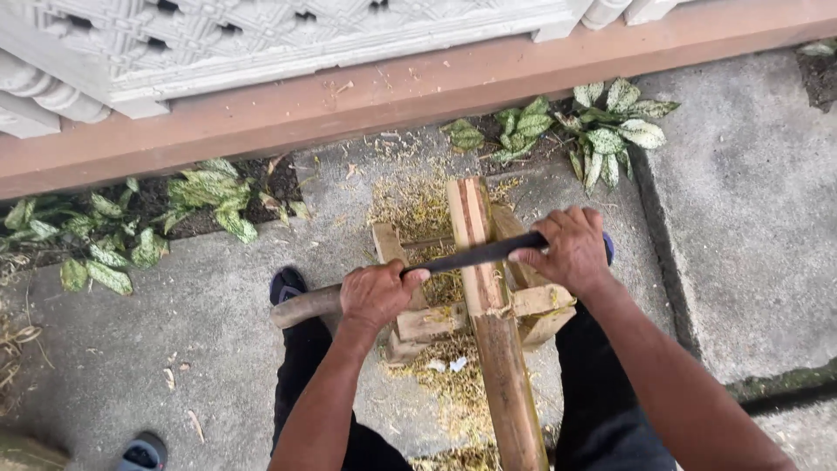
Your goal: The recorder uses a large knife to scrape and shape a piece of bamboo held in a wooden frame.
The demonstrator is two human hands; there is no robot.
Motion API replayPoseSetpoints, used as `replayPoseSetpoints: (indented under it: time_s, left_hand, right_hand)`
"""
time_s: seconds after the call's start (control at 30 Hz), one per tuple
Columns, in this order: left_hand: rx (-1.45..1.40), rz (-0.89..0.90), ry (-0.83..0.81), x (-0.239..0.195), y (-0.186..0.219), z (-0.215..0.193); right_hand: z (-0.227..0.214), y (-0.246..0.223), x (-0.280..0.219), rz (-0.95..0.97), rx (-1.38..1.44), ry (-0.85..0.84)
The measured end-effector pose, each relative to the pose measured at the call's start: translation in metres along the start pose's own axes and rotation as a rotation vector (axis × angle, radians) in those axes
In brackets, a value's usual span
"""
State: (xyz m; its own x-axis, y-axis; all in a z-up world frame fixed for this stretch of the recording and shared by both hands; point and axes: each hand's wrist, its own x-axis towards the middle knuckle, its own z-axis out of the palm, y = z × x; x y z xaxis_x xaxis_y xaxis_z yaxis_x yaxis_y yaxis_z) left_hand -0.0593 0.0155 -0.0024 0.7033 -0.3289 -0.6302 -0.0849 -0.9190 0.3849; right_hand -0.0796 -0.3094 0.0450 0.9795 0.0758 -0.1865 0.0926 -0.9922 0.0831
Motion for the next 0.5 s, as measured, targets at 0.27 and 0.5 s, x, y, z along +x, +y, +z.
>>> replayPoseSetpoints:
  time_s: [0.27, 0.5]
  left_hand:
    - [0.033, -0.004, 0.155, -0.012, 0.000, 0.023]
    - [0.122, -0.018, -0.010, -0.030, 0.005, 0.027]
  right_hand:
    - [-0.007, 0.001, 0.003, -0.047, 0.067, -0.028]
    - [0.015, 0.009, -0.022, -0.184, 0.178, 0.225]
